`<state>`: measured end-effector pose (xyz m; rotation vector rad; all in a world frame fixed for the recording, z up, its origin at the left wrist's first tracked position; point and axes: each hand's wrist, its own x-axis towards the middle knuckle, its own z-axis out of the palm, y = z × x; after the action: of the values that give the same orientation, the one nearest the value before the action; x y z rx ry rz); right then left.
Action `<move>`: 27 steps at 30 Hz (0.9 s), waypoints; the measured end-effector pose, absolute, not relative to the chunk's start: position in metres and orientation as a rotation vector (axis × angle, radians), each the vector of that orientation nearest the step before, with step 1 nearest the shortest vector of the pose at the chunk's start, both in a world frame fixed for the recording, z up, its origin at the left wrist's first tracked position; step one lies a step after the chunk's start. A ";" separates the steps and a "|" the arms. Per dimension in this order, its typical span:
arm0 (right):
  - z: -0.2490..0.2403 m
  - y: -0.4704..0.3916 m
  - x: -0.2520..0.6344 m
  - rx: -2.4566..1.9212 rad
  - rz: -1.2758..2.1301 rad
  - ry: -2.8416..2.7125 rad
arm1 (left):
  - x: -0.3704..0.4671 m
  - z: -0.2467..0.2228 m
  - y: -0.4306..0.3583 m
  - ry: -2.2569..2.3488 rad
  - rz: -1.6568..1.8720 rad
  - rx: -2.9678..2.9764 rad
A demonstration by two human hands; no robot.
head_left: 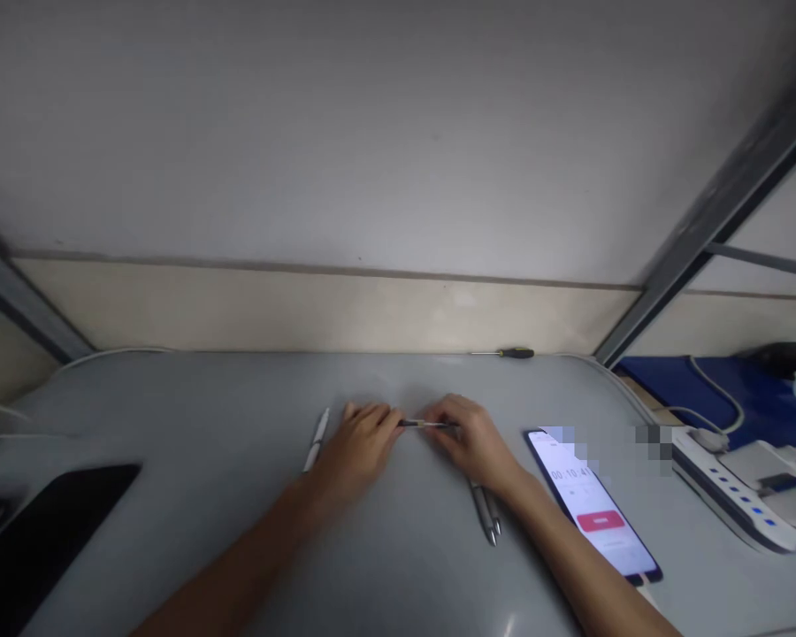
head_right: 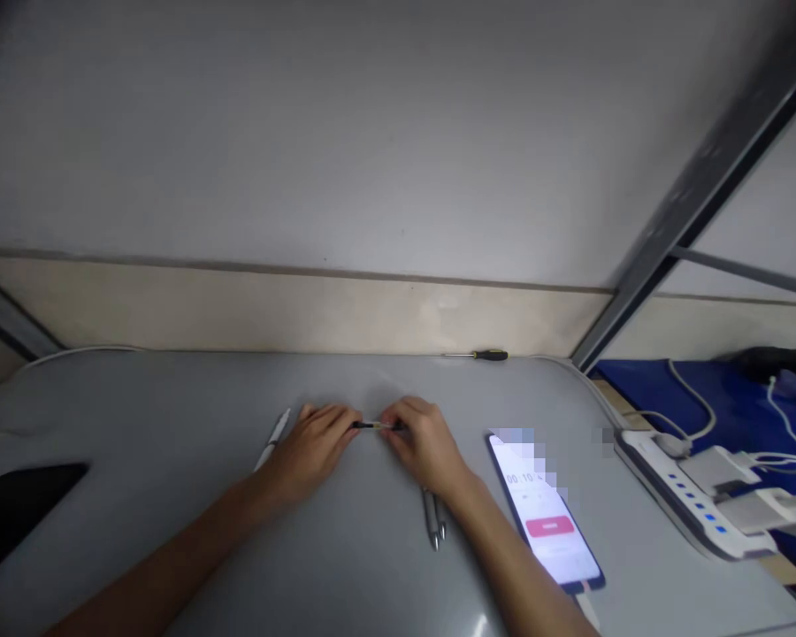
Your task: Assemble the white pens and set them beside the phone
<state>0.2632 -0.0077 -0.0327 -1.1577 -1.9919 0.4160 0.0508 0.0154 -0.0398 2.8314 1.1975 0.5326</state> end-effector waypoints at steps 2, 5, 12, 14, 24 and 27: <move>-0.033 -0.008 0.262 -1.149 0.383 -1.976 | 0.051 -0.040 0.015 1.190 0.540 2.820; -0.032 -0.009 0.260 -1.144 0.324 -1.974 | 0.051 -0.041 0.016 1.182 0.562 2.801; -0.028 -0.010 0.262 -1.187 0.345 -2.018 | 0.051 -0.037 0.016 1.205 0.567 2.820; -0.028 -0.009 0.263 -1.186 0.361 -2.056 | 0.051 -0.037 0.016 1.201 0.546 2.839; -0.032 -0.007 0.268 -1.214 0.289 -2.044 | 0.049 -0.036 0.017 1.221 0.604 2.791; -0.032 -0.005 0.273 -1.253 0.229 -1.993 | 0.048 -0.035 0.018 1.240 0.620 2.744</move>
<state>0.2730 -0.0048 -0.0319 -1.2531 -1.9926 0.2285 0.0476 0.0184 -0.0351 2.7441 1.2398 0.6199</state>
